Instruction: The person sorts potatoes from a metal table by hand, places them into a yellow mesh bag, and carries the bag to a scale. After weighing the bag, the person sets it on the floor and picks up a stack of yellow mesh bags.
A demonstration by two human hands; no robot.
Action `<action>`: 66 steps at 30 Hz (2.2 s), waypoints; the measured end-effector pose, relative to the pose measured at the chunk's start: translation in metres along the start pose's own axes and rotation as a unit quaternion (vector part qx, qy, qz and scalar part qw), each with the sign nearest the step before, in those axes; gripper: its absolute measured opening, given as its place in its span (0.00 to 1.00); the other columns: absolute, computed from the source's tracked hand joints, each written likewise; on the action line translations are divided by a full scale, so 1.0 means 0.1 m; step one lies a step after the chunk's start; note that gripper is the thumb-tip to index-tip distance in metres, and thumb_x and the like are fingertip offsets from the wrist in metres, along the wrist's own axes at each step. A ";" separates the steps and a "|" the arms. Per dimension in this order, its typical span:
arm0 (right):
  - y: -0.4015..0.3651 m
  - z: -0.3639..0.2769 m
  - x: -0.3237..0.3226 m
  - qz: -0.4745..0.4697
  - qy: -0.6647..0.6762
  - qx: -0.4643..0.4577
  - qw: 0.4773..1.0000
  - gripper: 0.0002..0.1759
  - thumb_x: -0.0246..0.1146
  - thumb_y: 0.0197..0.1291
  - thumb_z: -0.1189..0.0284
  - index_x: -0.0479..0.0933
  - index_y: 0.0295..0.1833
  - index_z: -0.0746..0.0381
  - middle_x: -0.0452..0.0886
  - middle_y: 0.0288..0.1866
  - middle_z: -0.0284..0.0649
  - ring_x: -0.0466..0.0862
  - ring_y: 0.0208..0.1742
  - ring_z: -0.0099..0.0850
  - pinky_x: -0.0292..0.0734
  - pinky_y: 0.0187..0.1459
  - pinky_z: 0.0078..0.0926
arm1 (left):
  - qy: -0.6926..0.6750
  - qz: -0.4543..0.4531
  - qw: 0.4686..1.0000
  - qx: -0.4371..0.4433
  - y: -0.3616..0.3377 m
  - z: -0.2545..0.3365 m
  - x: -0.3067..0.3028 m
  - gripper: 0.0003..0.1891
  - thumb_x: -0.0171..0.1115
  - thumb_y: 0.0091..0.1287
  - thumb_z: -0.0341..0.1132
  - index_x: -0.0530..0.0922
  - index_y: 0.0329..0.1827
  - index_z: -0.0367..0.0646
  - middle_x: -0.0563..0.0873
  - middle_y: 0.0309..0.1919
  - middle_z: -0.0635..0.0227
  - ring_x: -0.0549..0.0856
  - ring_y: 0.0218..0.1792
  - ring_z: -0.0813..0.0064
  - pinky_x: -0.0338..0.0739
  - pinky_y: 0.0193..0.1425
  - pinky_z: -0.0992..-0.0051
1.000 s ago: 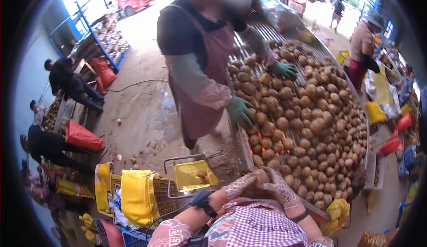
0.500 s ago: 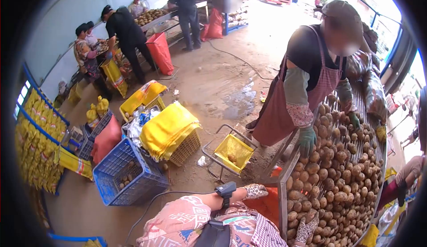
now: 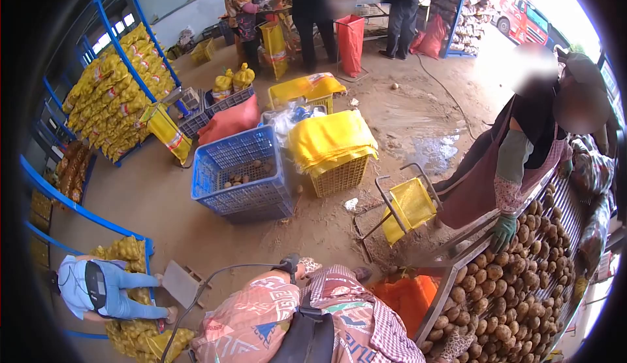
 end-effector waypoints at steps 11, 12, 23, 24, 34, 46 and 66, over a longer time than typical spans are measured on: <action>-0.05 0.04 0.02 -0.004 0.033 -0.029 0.999 0.46 0.72 0.47 0.75 0.60 0.73 0.66 0.65 0.71 0.54 0.64 0.72 0.48 0.56 0.75 0.37 | -0.070 0.012 0.997 0.001 -0.04 -0.46 0.18 0.25 0.56 0.70 0.53 0.79 0.53 0.37 0.86 0.50 0.57 0.87 0.43 0.62 0.82 0.43 0.63; -0.06 0.04 0.03 -0.003 0.038 -0.033 0.999 0.46 0.72 0.47 0.75 0.60 0.73 0.66 0.65 0.71 0.54 0.64 0.72 0.48 0.56 0.75 0.37 | -0.083 0.005 0.997 0.006 -0.06 -0.44 0.17 0.25 0.56 0.70 0.53 0.79 0.53 0.37 0.86 0.49 0.58 0.87 0.42 0.62 0.82 0.42 0.63; -0.37 0.05 -0.15 0.036 -0.022 0.000 0.999 0.35 0.68 0.48 0.68 0.71 0.65 0.60 0.71 0.66 0.53 0.70 0.68 0.51 0.63 0.70 0.44 | -0.067 -0.115 0.987 0.092 0.19 0.34 -0.07 0.20 0.54 0.71 0.44 0.73 0.58 0.38 0.82 0.53 0.49 0.85 0.48 0.53 0.81 0.51 0.53; -0.38 0.03 -0.16 0.038 -0.037 0.003 0.999 0.35 0.68 0.49 0.67 0.72 0.65 0.59 0.72 0.66 0.54 0.70 0.67 0.51 0.63 0.70 0.44 | -0.041 -0.105 0.989 0.099 0.23 0.45 -0.03 0.20 0.55 0.70 0.43 0.73 0.58 0.38 0.82 0.53 0.50 0.85 0.48 0.54 0.80 0.52 0.54; -0.87 0.25 0.03 0.135 0.001 0.075 0.988 0.39 0.67 0.56 0.60 0.63 0.72 0.60 0.66 0.71 0.53 0.67 0.70 0.51 0.61 0.71 0.45 | 0.259 0.072 0.791 0.550 -0.29 2.48 0.81 0.23 0.62 0.62 0.31 0.75 0.61 0.37 0.82 0.55 0.53 0.81 0.54 0.56 0.73 0.62 0.62; -1.06 0.25 0.09 0.133 -0.029 0.091 0.986 0.36 0.64 0.58 0.61 0.65 0.71 0.60 0.66 0.70 0.54 0.70 0.67 0.53 0.63 0.68 0.49 | 0.412 0.021 0.527 0.743 -1.88 3.84 2.53 0.33 0.65 0.59 0.40 0.69 0.69 0.41 0.71 0.67 0.48 0.68 0.69 0.50 0.57 0.75 0.56; -1.01 0.27 0.13 0.111 0.036 0.114 0.987 0.28 0.52 0.63 0.73 0.65 0.70 0.60 0.67 0.70 0.54 0.70 0.68 0.50 0.66 0.67 0.46 | 0.448 0.094 0.489 0.742 -1.57 3.95 2.82 0.21 0.63 0.60 0.43 0.81 0.55 0.43 0.82 0.51 0.52 0.76 0.58 0.51 0.63 0.67 0.55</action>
Point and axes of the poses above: each hand's wrist, its own y-axis towards the middle knuckle, its own x-axis out of the palm, z = x × y, the point moved 3 cm from there along y, towards the middle knuckle
